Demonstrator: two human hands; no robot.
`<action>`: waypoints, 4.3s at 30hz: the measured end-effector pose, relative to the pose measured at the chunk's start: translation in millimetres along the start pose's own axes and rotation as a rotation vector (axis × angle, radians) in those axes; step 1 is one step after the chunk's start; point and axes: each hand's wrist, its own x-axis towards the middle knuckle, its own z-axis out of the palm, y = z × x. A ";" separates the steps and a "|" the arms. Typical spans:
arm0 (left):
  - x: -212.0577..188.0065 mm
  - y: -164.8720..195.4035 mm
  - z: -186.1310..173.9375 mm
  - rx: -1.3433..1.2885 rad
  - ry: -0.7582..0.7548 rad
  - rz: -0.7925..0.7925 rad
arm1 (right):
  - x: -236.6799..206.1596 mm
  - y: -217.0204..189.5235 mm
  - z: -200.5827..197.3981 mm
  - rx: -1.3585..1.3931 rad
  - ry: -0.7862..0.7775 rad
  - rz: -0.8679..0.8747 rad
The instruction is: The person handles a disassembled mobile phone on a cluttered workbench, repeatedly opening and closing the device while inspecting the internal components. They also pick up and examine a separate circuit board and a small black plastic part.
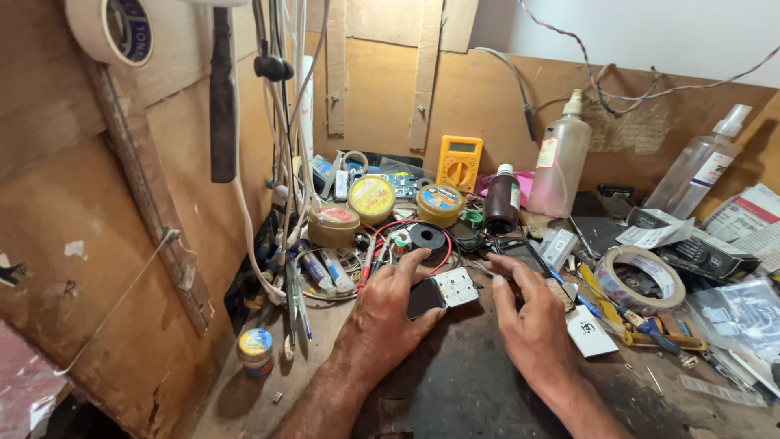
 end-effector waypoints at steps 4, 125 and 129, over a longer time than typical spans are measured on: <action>-1.8 -0.2 -2.0 -0.037 0.010 0.046 | 15.3 6.8 10.1 0.092 -0.091 0.189; 28.2 -9.4 63.6 -1.187 0.078 -0.686 | -0.7 -13.4 -2.8 0.117 0.070 -0.021; 35.6 -11.7 68.1 -1.169 0.120 -0.695 | -0.6 -11.4 -3.7 0.096 0.050 -0.018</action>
